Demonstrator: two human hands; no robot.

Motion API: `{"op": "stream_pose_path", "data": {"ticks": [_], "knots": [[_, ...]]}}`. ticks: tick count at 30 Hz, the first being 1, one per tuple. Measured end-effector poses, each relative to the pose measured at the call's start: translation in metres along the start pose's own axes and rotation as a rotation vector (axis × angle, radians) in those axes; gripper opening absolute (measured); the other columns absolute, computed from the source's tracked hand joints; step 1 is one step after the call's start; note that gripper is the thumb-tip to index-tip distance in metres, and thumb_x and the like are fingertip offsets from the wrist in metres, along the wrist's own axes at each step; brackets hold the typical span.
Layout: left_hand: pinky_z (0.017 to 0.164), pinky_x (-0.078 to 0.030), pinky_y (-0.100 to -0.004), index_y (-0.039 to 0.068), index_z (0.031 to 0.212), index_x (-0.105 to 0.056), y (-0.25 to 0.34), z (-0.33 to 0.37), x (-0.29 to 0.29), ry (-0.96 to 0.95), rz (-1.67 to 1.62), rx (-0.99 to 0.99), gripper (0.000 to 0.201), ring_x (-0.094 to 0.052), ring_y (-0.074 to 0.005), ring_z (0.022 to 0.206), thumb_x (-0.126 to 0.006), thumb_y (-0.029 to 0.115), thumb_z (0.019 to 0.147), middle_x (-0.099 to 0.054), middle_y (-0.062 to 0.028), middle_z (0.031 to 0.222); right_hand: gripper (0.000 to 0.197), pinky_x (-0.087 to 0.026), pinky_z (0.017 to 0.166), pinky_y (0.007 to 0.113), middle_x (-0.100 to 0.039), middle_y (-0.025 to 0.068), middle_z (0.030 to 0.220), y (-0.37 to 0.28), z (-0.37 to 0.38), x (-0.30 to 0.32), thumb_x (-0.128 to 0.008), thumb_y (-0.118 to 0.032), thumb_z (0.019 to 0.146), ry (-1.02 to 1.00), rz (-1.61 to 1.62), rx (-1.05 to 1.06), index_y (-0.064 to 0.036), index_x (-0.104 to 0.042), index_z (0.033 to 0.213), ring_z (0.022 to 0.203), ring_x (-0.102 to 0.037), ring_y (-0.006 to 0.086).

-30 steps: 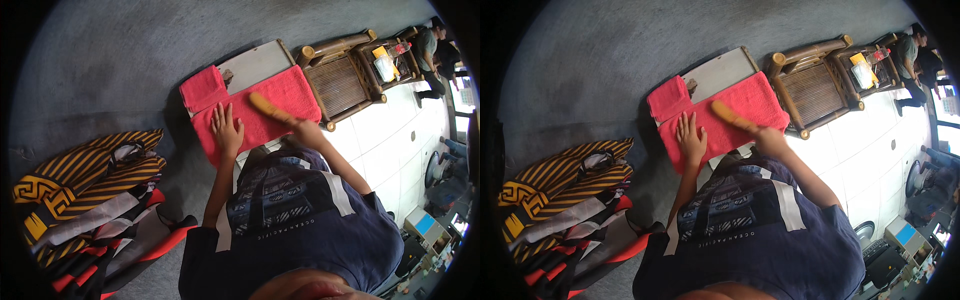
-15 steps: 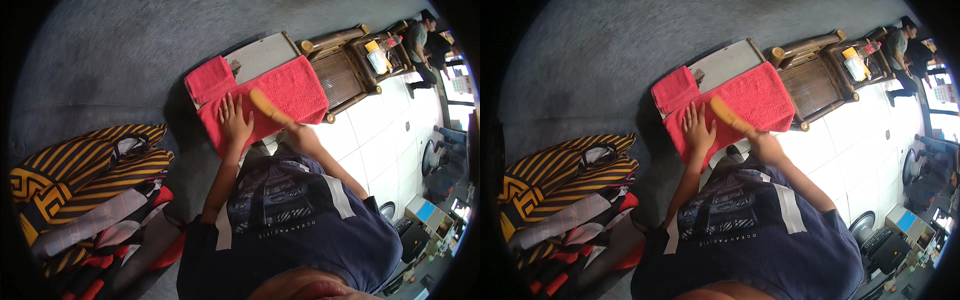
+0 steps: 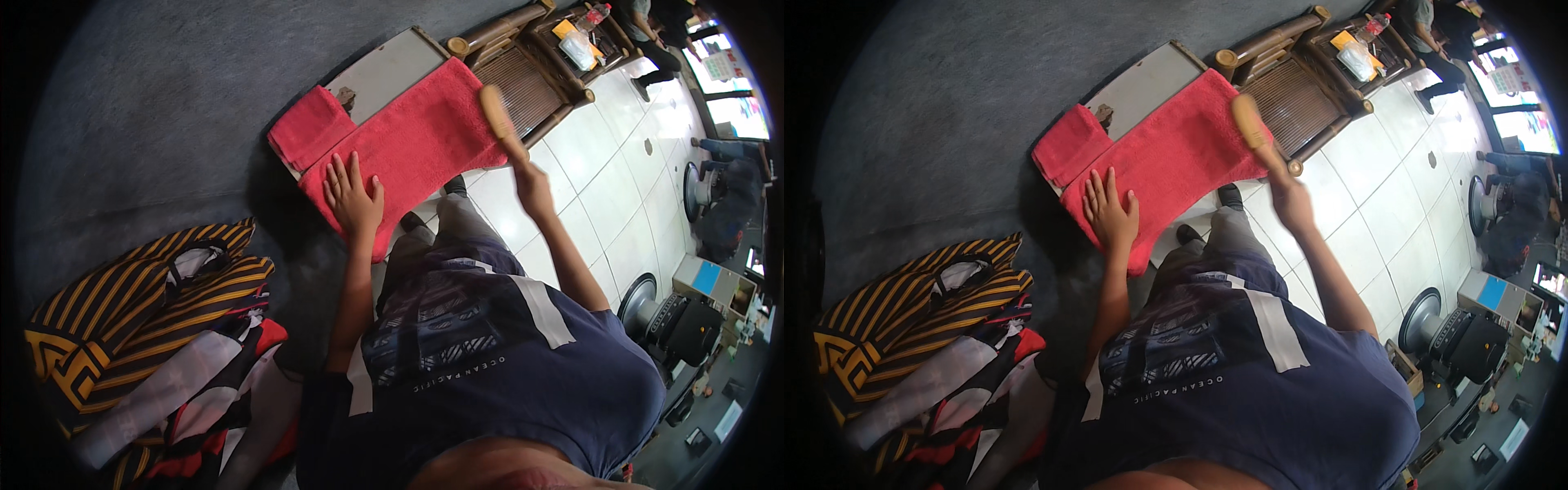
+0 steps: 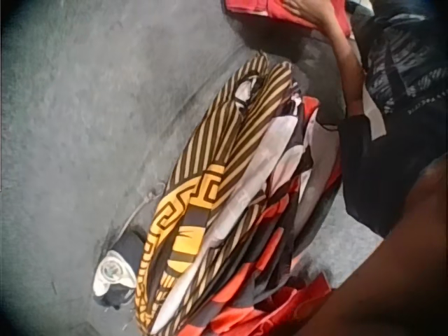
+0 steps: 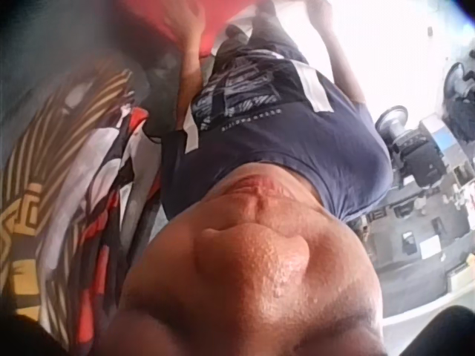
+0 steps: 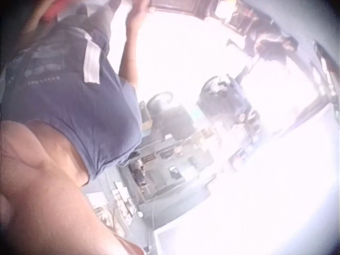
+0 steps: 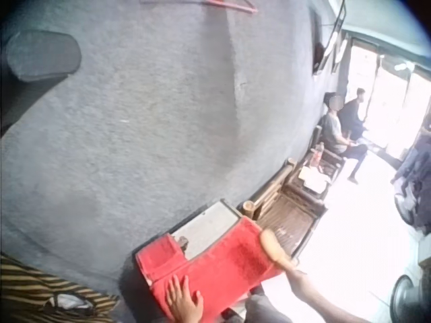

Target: The person folds pink towels by hand on a small table, using a brush to smooth the fabric and pressing down with their hands to flatten each fold.

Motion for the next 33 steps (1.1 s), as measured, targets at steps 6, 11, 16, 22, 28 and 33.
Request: {"op": "stream_pose_path", "data": {"ticks": [6,11,16,22,28,33], "knots": [[0.112,-0.023,-0.0489,0.014,0.139,-0.045,-0.003,0.0,-0.002,0.053,-0.027,-0.038,0.058,-0.033,-0.035,0.137,-0.056,0.033,0.086,-0.034,-0.0173,0.149,0.04,-0.052,0.06,0.043,-0.062,0.0143,0.089,-0.084,-0.074,-0.073,-0.058,-0.019,0.085,-0.504,-0.041,0.444,-0.0259,-0.056,0.124,0.065,-0.063,0.0344],[0.111,-0.025,-0.0487,0.013,0.138,-0.046,-0.004,-0.003,-0.001,0.076,-0.043,-0.044,0.056,-0.034,-0.0349,0.136,-0.057,0.031,0.086,-0.036,-0.0176,0.148,0.027,-0.052,0.065,0.045,-0.064,0.0146,0.09,-0.006,-0.042,-0.061,-0.053,-0.017,0.092,-0.268,-0.129,0.328,-0.0206,-0.059,0.118,0.071,-0.065,0.0358],[0.111,-0.025,-0.0485,0.012,0.138,-0.046,-0.006,-0.003,0.0,0.075,-0.026,-0.04,0.057,-0.035,-0.035,0.136,-0.057,0.03,0.086,-0.036,-0.0176,0.148,0.041,-0.054,0.07,0.044,-0.067,0.0183,0.096,0.025,0.01,-0.004,-0.047,-0.02,0.097,-0.136,-0.257,-0.038,-0.0318,-0.046,0.137,0.084,-0.067,0.0357],[0.112,-0.024,-0.0481,0.013,0.139,-0.045,-0.002,-0.001,0.0,0.055,-0.027,-0.042,0.057,-0.033,-0.0349,0.137,-0.056,0.03,0.086,-0.035,-0.0177,0.148,0.027,-0.053,0.066,0.042,-0.064,0.0138,0.091,-0.054,-0.049,-0.062,-0.059,-0.017,0.084,-0.286,-0.086,0.386,-0.0168,-0.061,0.11,0.075,-0.065,0.0332],[0.112,-0.023,-0.0482,0.012,0.14,-0.044,-0.004,-0.003,0.0,0.048,-0.042,-0.04,0.057,-0.032,-0.0349,0.137,-0.055,0.03,0.087,-0.035,-0.0175,0.149,0.031,-0.051,0.066,0.045,-0.062,0.0161,0.093,-0.001,-0.062,-0.078,-0.056,-0.016,0.086,-0.407,-0.134,0.339,-0.0178,-0.058,0.117,0.073,-0.063,0.0364],[0.112,-0.023,-0.0483,0.012,0.14,-0.044,-0.006,-0.005,-0.003,0.07,-0.038,-0.048,0.057,-0.032,-0.035,0.137,-0.054,0.03,0.087,-0.035,-0.0175,0.149,0.036,-0.052,0.063,0.049,-0.065,0.0189,0.093,0.042,-0.003,0.007,-0.044,-0.019,0.096,-0.032,-0.252,0.087,-0.0249,-0.046,0.132,0.074,-0.065,0.0388]]}}
Point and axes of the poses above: each hand's wrist, its own z-axis towards the middle knuckle, its own x-axis out of the back of the hand, y = z × x, the point moved 6 cm from there along z, towards the middle knuckle
